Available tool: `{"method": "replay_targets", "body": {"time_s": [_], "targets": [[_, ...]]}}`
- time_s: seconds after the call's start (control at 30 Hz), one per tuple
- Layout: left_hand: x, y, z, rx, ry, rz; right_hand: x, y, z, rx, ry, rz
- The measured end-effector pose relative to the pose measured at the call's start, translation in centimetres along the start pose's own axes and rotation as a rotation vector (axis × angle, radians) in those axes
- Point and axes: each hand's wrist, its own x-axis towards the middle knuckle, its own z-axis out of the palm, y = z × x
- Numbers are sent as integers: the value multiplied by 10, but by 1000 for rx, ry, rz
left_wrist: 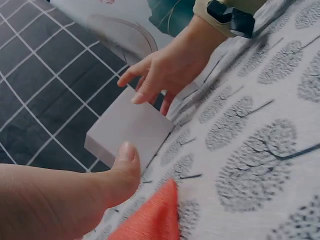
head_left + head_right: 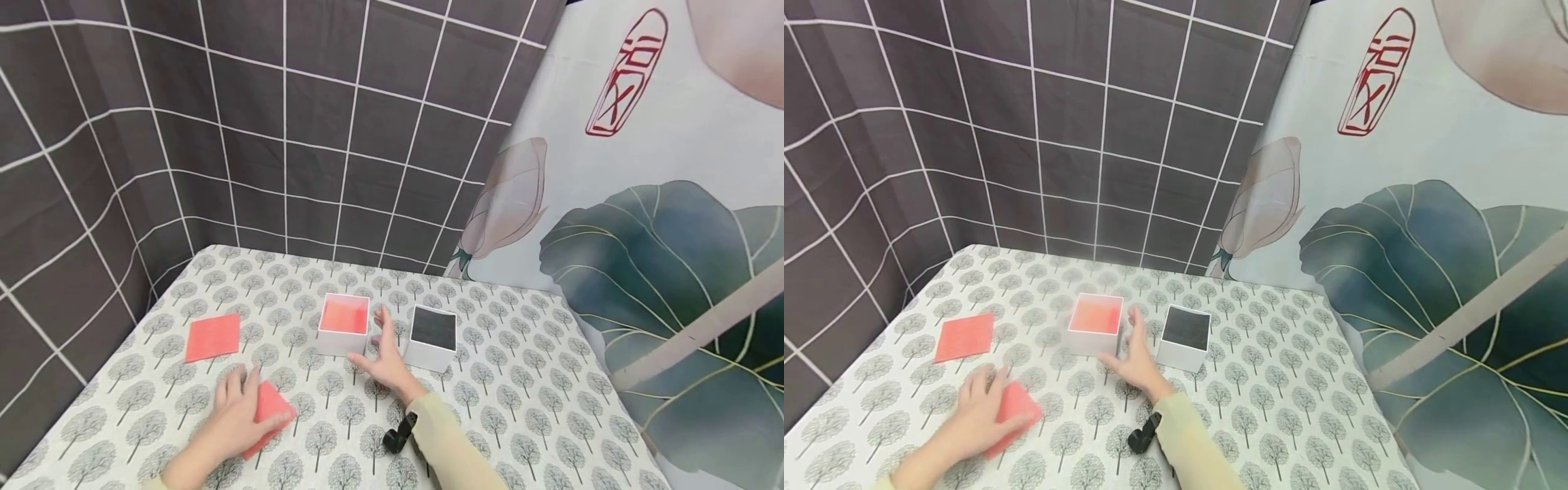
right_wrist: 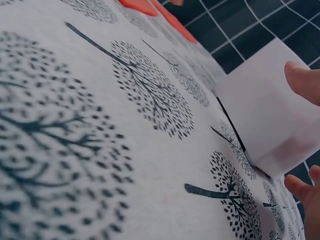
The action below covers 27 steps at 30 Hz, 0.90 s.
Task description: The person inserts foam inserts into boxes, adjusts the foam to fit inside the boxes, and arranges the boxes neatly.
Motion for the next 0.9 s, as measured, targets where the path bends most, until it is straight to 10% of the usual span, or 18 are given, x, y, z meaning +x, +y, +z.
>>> {"method": "replay_targets", "body": {"time_s": [0.3,0.9], "targets": [[-11,-1,4,23,-87,31,9,7,1,7,-35,109],[-12,2,3,100,-33,50,32,16,10,147,-41,124]]}}
